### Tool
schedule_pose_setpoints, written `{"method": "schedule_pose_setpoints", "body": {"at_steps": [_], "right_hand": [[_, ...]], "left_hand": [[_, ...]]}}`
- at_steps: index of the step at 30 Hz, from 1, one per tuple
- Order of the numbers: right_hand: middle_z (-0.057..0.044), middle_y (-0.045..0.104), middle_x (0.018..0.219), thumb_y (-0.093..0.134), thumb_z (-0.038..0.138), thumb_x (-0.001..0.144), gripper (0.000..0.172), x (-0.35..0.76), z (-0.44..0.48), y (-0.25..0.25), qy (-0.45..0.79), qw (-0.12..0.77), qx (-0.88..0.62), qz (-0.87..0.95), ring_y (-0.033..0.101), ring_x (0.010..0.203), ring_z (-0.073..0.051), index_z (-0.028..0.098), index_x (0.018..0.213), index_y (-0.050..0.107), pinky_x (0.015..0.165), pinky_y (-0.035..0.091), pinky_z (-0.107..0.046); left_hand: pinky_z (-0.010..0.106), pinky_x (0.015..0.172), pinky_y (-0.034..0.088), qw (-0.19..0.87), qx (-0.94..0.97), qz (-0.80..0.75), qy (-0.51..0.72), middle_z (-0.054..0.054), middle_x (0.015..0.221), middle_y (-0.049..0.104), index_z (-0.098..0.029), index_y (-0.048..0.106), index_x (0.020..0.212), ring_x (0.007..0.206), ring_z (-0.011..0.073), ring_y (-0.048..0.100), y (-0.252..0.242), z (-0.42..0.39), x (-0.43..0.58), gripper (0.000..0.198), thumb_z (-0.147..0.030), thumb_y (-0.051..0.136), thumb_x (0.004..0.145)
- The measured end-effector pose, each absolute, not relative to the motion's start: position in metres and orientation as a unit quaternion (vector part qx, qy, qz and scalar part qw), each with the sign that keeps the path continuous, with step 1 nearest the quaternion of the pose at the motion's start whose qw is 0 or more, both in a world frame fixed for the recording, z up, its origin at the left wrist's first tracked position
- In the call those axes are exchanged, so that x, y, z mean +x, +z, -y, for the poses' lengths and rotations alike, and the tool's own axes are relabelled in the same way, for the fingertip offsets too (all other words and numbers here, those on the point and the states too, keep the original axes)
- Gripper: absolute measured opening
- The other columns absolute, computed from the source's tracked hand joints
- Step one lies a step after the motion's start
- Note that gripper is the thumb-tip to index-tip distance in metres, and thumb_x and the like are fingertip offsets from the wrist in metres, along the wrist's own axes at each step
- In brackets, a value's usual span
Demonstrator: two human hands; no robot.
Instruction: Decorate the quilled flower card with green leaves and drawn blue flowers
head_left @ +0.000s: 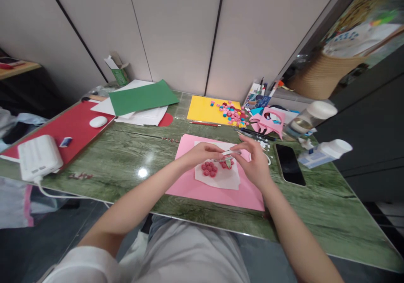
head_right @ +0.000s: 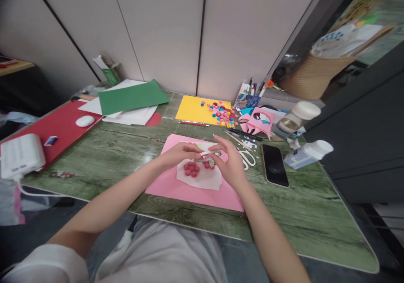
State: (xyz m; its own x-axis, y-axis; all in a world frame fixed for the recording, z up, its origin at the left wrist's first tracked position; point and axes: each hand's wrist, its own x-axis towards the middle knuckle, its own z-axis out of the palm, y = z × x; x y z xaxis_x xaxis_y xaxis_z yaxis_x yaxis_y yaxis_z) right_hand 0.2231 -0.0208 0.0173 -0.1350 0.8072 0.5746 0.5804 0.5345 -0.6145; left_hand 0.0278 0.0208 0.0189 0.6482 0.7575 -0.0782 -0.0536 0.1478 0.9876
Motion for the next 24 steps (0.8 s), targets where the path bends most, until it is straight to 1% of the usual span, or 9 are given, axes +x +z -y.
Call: {"method": "schedule_pose_setpoints", "body": {"at_steps": [3, 6, 9, 11, 15, 18, 20, 22, 24], "right_hand": [[-0.002, 0.068, 0.095, 0.061, 0.022, 0.079, 0.05, 0.219, 0.024, 0.018, 0.117, 0.475, -0.476, 0.731, 0.063, 0.096, -0.02, 0.028, 0.124, 0.04, 0.094, 0.041, -0.044], [-0.004, 0.067, 0.103, 0.06, 0.021, 0.08, 0.05, 0.212, 0.028, 0.017, 0.089, 0.495, -0.492, 0.711, 0.06, 0.105, -0.022, 0.026, 0.124, 0.04, 0.096, 0.039, -0.046], [-0.004, 0.068, 0.103, 0.058, 0.021, 0.08, 0.048, 0.205, 0.031, 0.016, 0.07, 0.507, -0.501, 0.698, 0.058, 0.107, -0.022, 0.026, 0.124, 0.04, 0.097, 0.039, -0.047], [-0.004, 0.068, 0.102, 0.058, 0.021, 0.08, 0.047, 0.201, 0.032, 0.016, 0.083, 0.514, -0.5, 0.692, 0.059, 0.106, -0.022, 0.025, 0.124, 0.04, 0.096, 0.039, -0.047], [-0.005, 0.069, 0.1, 0.057, 0.02, 0.08, 0.046, 0.199, 0.033, 0.018, 0.149, 0.535, -0.496, 0.667, 0.06, 0.103, -0.021, 0.025, 0.122, 0.04, 0.097, 0.038, -0.047], [-0.005, 0.069, 0.097, 0.058, 0.02, 0.079, 0.045, 0.199, 0.032, 0.017, 0.201, 0.552, -0.488, 0.646, 0.06, 0.103, -0.022, 0.025, 0.12, 0.041, 0.099, 0.036, -0.049], [-0.005, 0.068, 0.094, 0.059, 0.021, 0.078, 0.046, 0.2, 0.03, 0.015, 0.245, 0.563, -0.48, 0.627, 0.06, 0.101, -0.022, 0.025, 0.12, 0.041, 0.097, 0.037, -0.049], [-0.004, 0.067, 0.093, 0.061, 0.022, 0.076, 0.048, 0.201, 0.028, 0.014, 0.302, 0.572, -0.466, 0.604, 0.062, 0.095, -0.021, 0.025, 0.12, 0.041, 0.09, 0.044, -0.045], [-0.004, 0.065, 0.092, 0.062, 0.023, 0.075, 0.05, 0.202, 0.026, 0.013, 0.359, 0.577, -0.45, 0.579, 0.062, 0.086, -0.019, 0.026, 0.12, 0.04, 0.079, 0.05, -0.038]], "left_hand": [[0.026, 0.069, 0.046, 0.673, 0.587, -0.321, 0.315, 0.006, 0.081, 0.07, -0.014, 0.071, 0.081, 0.072, 0.0144, 0.062, 0.017, -0.02, 0.029, 0.022, -0.029, 0.071, 0.066], [0.026, 0.068, 0.047, 0.615, 0.6, -0.357, 0.367, 0.005, 0.078, 0.07, -0.014, 0.071, 0.078, 0.072, 0.0152, 0.063, 0.016, -0.016, 0.034, 0.018, -0.028, 0.071, 0.066], [0.025, 0.067, 0.047, 0.546, 0.622, -0.389, 0.405, 0.004, 0.078, 0.071, -0.015, 0.071, 0.078, 0.072, 0.0151, 0.063, 0.016, -0.013, 0.037, 0.017, -0.027, 0.07, 0.067], [0.025, 0.066, 0.047, 0.508, 0.636, -0.404, 0.417, 0.004, 0.08, 0.071, -0.015, 0.071, 0.08, 0.071, 0.0147, 0.062, 0.016, -0.011, 0.038, 0.017, -0.027, 0.069, 0.068], [0.025, 0.063, 0.046, 0.456, 0.658, -0.421, 0.427, 0.004, 0.08, 0.071, -0.016, 0.072, 0.081, 0.07, 0.0144, 0.061, 0.02, -0.009, 0.038, 0.017, -0.028, 0.068, 0.069], [0.025, 0.065, 0.046, 0.432, 0.672, -0.413, 0.437, 0.004, 0.082, 0.071, -0.017, 0.072, 0.082, 0.072, 0.0146, 0.061, 0.022, -0.007, 0.037, 0.015, -0.026, 0.067, 0.071], [0.024, 0.066, 0.046, 0.414, 0.683, -0.409, 0.441, 0.005, 0.083, 0.071, -0.018, 0.072, 0.084, 0.073, 0.0145, 0.061, 0.022, -0.006, 0.038, 0.015, -0.026, 0.066, 0.073], [0.024, 0.068, 0.046, 0.394, 0.697, -0.409, 0.438, 0.004, 0.084, 0.07, -0.019, 0.072, 0.086, 0.074, 0.0142, 0.061, 0.021, -0.005, 0.038, 0.016, -0.026, 0.065, 0.074], [0.025, 0.069, 0.046, 0.372, 0.713, -0.41, 0.43, 0.004, 0.084, 0.07, -0.02, 0.071, 0.087, 0.075, 0.0142, 0.061, 0.02, -0.005, 0.038, 0.015, -0.026, 0.064, 0.075]]}}
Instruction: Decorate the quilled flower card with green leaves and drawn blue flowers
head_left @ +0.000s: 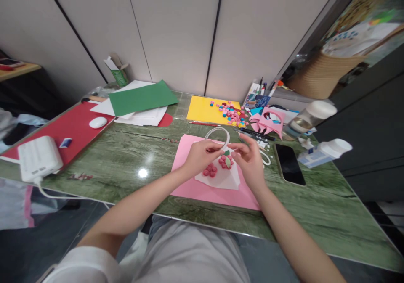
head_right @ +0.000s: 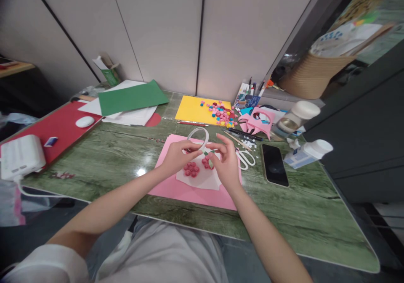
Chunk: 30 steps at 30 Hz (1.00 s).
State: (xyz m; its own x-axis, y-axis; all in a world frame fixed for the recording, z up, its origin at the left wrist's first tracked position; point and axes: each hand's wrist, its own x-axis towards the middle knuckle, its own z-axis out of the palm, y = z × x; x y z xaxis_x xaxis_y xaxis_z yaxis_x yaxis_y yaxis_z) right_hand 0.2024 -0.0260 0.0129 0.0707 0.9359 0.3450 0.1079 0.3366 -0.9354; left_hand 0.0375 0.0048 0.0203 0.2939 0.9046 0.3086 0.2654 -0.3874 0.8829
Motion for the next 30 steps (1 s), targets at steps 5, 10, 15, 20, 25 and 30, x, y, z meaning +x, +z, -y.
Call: {"method": "schedule_pose_setpoints", "body": {"at_steps": [5, 10, 15, 20, 25, 30], "right_hand": [[0.001, 0.062, 0.082, 0.062, 0.024, 0.073, 0.053, 0.205, 0.024, 0.012, 0.426, 0.564, -0.431, 0.561, 0.06, 0.073, -0.016, 0.028, 0.121, 0.039, 0.065, 0.051, -0.032], [-0.003, 0.064, 0.091, 0.062, 0.019, 0.073, 0.052, 0.2, 0.027, 0.013, 0.329, 0.572, -0.458, 0.595, 0.061, 0.09, -0.02, 0.026, 0.12, 0.04, 0.085, 0.045, -0.04], [-0.006, 0.066, 0.1, 0.058, 0.018, 0.076, 0.049, 0.197, 0.031, 0.015, 0.27, 0.568, -0.474, 0.616, 0.059, 0.102, -0.022, 0.026, 0.121, 0.039, 0.096, 0.036, -0.047], [-0.005, 0.066, 0.097, 0.058, 0.021, 0.077, 0.051, 0.198, 0.029, 0.014, 0.308, 0.562, -0.452, 0.62, 0.061, 0.097, -0.021, 0.026, 0.122, 0.037, 0.088, 0.044, -0.043], [-0.004, 0.065, 0.094, 0.058, 0.021, 0.077, 0.051, 0.198, 0.029, 0.012, 0.334, 0.551, -0.44, 0.626, 0.062, 0.092, -0.019, 0.027, 0.123, 0.036, 0.083, 0.046, -0.039], [-0.008, 0.063, 0.109, 0.056, 0.018, 0.077, 0.049, 0.193, 0.035, 0.013, 0.238, 0.568, -0.469, 0.634, 0.056, 0.108, -0.022, 0.026, 0.122, 0.038, 0.097, 0.037, -0.046]], "left_hand": [[0.025, 0.07, 0.045, 0.335, 0.737, -0.41, 0.42, 0.003, 0.083, 0.07, -0.021, 0.071, 0.089, 0.076, 0.0146, 0.061, 0.02, -0.005, 0.037, 0.016, -0.026, 0.064, 0.076], [0.026, 0.071, 0.046, 0.335, 0.734, -0.418, 0.417, 0.003, 0.084, 0.07, -0.021, 0.071, 0.091, 0.077, 0.0154, 0.061, 0.021, -0.005, 0.036, 0.017, -0.027, 0.063, 0.077], [0.027, 0.072, 0.046, 0.311, 0.736, -0.415, 0.436, 0.004, 0.083, 0.069, -0.021, 0.071, 0.09, 0.078, 0.0161, 0.061, 0.023, -0.004, 0.036, 0.017, -0.028, 0.063, 0.077], [0.028, 0.073, 0.045, 0.284, 0.747, -0.413, 0.436, 0.004, 0.081, 0.07, -0.022, 0.071, 0.088, 0.077, 0.0161, 0.061, 0.023, -0.004, 0.036, 0.016, -0.03, 0.063, 0.077], [0.027, 0.075, 0.044, 0.276, 0.753, -0.407, 0.437, 0.003, 0.081, 0.07, -0.023, 0.071, 0.091, 0.076, 0.0151, 0.061, 0.021, -0.004, 0.036, 0.017, -0.03, 0.062, 0.079], [0.028, 0.074, 0.044, 0.28, 0.745, -0.412, 0.445, 0.003, 0.081, 0.07, -0.022, 0.071, 0.091, 0.077, 0.016, 0.061, 0.021, -0.003, 0.036, 0.017, -0.029, 0.062, 0.078]]}}
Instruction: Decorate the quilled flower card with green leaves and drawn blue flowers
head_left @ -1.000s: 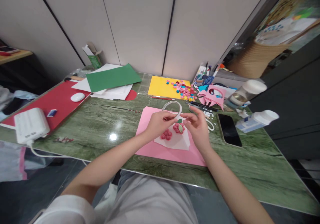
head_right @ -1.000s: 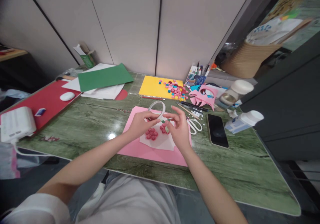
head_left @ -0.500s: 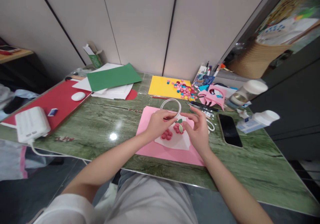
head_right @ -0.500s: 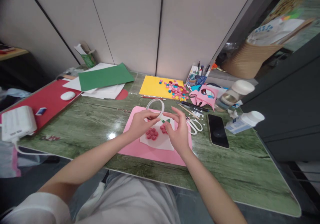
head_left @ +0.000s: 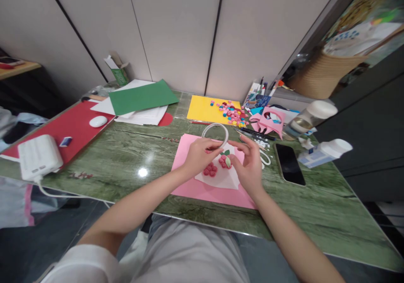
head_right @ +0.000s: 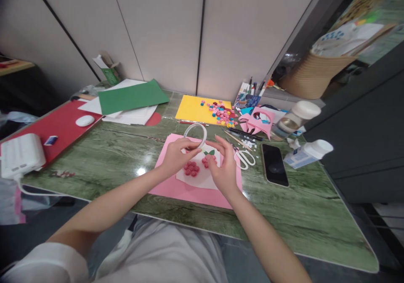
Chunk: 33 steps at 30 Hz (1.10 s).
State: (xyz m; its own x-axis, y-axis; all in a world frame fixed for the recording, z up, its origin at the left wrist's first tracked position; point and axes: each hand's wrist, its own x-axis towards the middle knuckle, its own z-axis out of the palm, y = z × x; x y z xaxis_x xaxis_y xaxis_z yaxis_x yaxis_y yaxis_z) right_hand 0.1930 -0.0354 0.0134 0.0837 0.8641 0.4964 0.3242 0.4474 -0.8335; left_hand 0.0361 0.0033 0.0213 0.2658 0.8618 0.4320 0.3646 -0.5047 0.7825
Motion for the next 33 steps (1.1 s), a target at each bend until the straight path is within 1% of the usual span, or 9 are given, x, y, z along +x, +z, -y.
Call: {"method": "schedule_pose_setpoints", "body": {"at_steps": [3, 7, 12, 15, 20, 23, 26, 30, 33], "right_hand": [[-0.007, 0.064, 0.11, 0.053, 0.016, 0.079, 0.048, 0.19, 0.039, 0.016, 0.222, 0.555, -0.472, 0.648, 0.055, 0.112, -0.022, 0.026, 0.123, 0.038, 0.1, 0.035, -0.047], [-0.006, 0.063, 0.108, 0.053, 0.015, 0.079, 0.048, 0.19, 0.04, 0.015, 0.214, 0.549, -0.477, 0.652, 0.055, 0.11, -0.022, 0.026, 0.124, 0.038, 0.1, 0.035, -0.047], [-0.006, 0.058, 0.103, 0.054, 0.018, 0.078, 0.051, 0.193, 0.034, 0.011, 0.222, 0.541, -0.47, 0.661, 0.056, 0.099, -0.02, 0.026, 0.125, 0.038, 0.091, 0.041, -0.043], [-0.004, 0.056, 0.1, 0.055, 0.02, 0.077, 0.052, 0.196, 0.032, 0.01, 0.239, 0.543, -0.458, 0.662, 0.055, 0.094, -0.019, 0.027, 0.125, 0.038, 0.088, 0.043, -0.041], [-0.001, 0.058, 0.087, 0.055, 0.021, 0.078, 0.055, 0.199, 0.032, 0.012, 0.285, 0.523, -0.444, 0.669, 0.058, 0.084, -0.018, 0.028, 0.128, 0.033, 0.081, 0.047, -0.04], [-0.004, 0.06, 0.097, 0.057, 0.021, 0.077, 0.055, 0.199, 0.033, 0.016, 0.232, 0.539, -0.463, 0.664, 0.058, 0.094, -0.02, 0.027, 0.127, 0.036, 0.09, 0.042, -0.044], [-0.006, 0.063, 0.107, 0.055, 0.019, 0.079, 0.055, 0.198, 0.035, 0.018, 0.187, 0.54, -0.477, 0.668, 0.055, 0.107, -0.023, 0.027, 0.129, 0.033, 0.098, 0.036, -0.048], [-0.005, 0.066, 0.107, 0.052, 0.016, 0.08, 0.054, 0.197, 0.038, 0.017, 0.143, 0.518, -0.489, 0.688, 0.054, 0.11, -0.023, 0.026, 0.13, 0.035, 0.099, 0.035, -0.049], [-0.005, 0.066, 0.107, 0.054, 0.015, 0.078, 0.054, 0.197, 0.037, 0.015, 0.149, 0.521, -0.485, 0.686, 0.055, 0.11, -0.023, 0.026, 0.129, 0.036, 0.099, 0.036, -0.048]], "left_hand": [[0.028, 0.073, 0.044, 0.271, 0.748, -0.419, 0.438, 0.003, 0.08, 0.069, -0.023, 0.07, 0.091, 0.077, 0.0161, 0.061, 0.023, -0.003, 0.036, 0.017, -0.029, 0.062, 0.078], [0.028, 0.072, 0.042, 0.236, 0.763, -0.417, 0.434, 0.003, 0.078, 0.069, -0.022, 0.07, 0.09, 0.075, 0.0156, 0.06, 0.021, -0.003, 0.036, 0.017, -0.031, 0.061, 0.079], [0.028, 0.069, 0.038, 0.179, 0.786, -0.398, 0.439, 0.003, 0.073, 0.067, -0.021, 0.07, 0.091, 0.072, 0.015, 0.058, 0.013, -0.005, 0.037, 0.021, -0.036, 0.061, 0.079], [0.028, 0.071, 0.038, 0.155, 0.793, -0.39, 0.442, 0.004, 0.074, 0.067, -0.021, 0.07, 0.09, 0.073, 0.0151, 0.058, 0.009, -0.005, 0.038, 0.022, -0.037, 0.059, 0.08], [0.028, 0.072, 0.039, 0.157, 0.793, -0.391, 0.439, 0.003, 0.076, 0.069, -0.022, 0.07, 0.09, 0.074, 0.0151, 0.059, 0.011, -0.006, 0.037, 0.02, -0.035, 0.058, 0.082], [0.028, 0.071, 0.039, 0.161, 0.792, -0.392, 0.439, 0.003, 0.078, 0.069, -0.021, 0.069, 0.092, 0.075, 0.015, 0.06, 0.013, -0.006, 0.036, 0.02, -0.033, 0.058, 0.082], [0.028, 0.069, 0.039, 0.155, 0.792, -0.388, 0.445, 0.003, 0.075, 0.069, -0.02, 0.07, 0.091, 0.073, 0.0148, 0.06, 0.015, -0.006, 0.036, 0.019, -0.033, 0.06, 0.081], [0.028, 0.068, 0.04, 0.152, 0.783, -0.388, 0.462, 0.002, 0.075, 0.069, -0.02, 0.069, 0.09, 0.071, 0.0137, 0.06, 0.013, -0.006, 0.037, 0.017, -0.032, 0.06, 0.081], [0.027, 0.068, 0.041, 0.144, 0.779, -0.384, 0.474, 0.001, 0.077, 0.07, -0.021, 0.069, 0.089, 0.072, 0.0133, 0.061, 0.011, -0.007, 0.037, 0.015, -0.03, 0.06, 0.081]]}}
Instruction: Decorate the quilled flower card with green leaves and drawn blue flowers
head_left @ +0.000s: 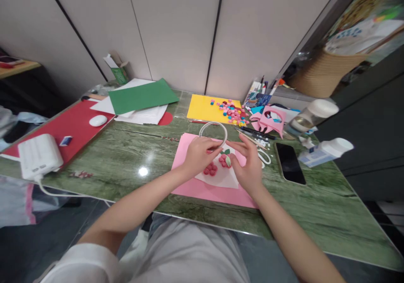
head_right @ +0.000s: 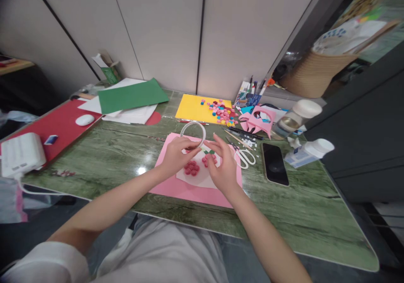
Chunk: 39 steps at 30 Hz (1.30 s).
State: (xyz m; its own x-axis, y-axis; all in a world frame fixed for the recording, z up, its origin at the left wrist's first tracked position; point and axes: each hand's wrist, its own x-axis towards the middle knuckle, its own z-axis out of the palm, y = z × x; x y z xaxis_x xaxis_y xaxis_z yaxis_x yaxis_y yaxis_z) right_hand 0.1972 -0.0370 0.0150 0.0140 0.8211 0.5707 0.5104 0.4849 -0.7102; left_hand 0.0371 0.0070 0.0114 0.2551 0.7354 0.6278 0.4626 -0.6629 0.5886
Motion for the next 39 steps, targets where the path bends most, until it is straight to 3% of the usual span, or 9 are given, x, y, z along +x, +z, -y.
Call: {"method": "schedule_pose_setpoints", "body": {"at_steps": [7, 17, 27, 39], "right_hand": [[-0.004, 0.067, 0.097, 0.055, 0.015, 0.078, 0.053, 0.197, 0.034, 0.016, 0.192, 0.547, -0.478, 0.66, 0.06, 0.1, -0.02, 0.025, 0.127, 0.036, 0.1, 0.035, -0.047], [-0.004, 0.067, 0.107, 0.057, 0.018, 0.079, 0.049, 0.198, 0.034, 0.009, -0.097, 0.467, -0.527, 0.703, 0.053, 0.108, -0.023, 0.025, 0.125, 0.042, 0.098, 0.03, -0.047], [0.0, 0.072, 0.092, 0.057, 0.016, 0.081, 0.048, 0.198, 0.031, 0.009, -0.084, 0.456, -0.51, 0.725, 0.063, 0.092, -0.018, 0.024, 0.125, 0.041, 0.096, 0.032, -0.042], [0.002, 0.071, 0.078, 0.063, 0.024, 0.077, 0.051, 0.196, 0.031, 0.01, -0.083, 0.463, -0.552, 0.688, 0.06, 0.089, -0.02, 0.024, 0.124, 0.042, 0.094, 0.03, -0.045]], "left_hand": [[0.028, 0.066, 0.04, 0.108, 0.791, -0.377, 0.47, 0.0, 0.075, 0.069, -0.02, 0.069, 0.088, 0.072, 0.0133, 0.06, 0.009, -0.008, 0.037, 0.016, -0.032, 0.062, 0.079], [0.028, 0.064, 0.037, 0.091, 0.807, -0.389, 0.436, 0.0, 0.07, 0.068, -0.021, 0.069, 0.089, 0.069, 0.0134, 0.058, 0.008, -0.009, 0.036, 0.016, -0.032, 0.06, 0.081], [0.029, 0.064, 0.036, 0.083, 0.816, -0.394, 0.416, -0.001, 0.068, 0.068, -0.022, 0.069, 0.089, 0.068, 0.0135, 0.058, 0.005, -0.009, 0.036, 0.016, -0.032, 0.059, 0.081], [0.032, 0.064, 0.033, -0.045, 0.842, -0.355, 0.404, 0.0, 0.069, 0.067, -0.021, 0.067, 0.087, 0.07, 0.0147, 0.058, 0.0, -0.007, 0.038, 0.019, -0.031, 0.051, 0.086]]}}
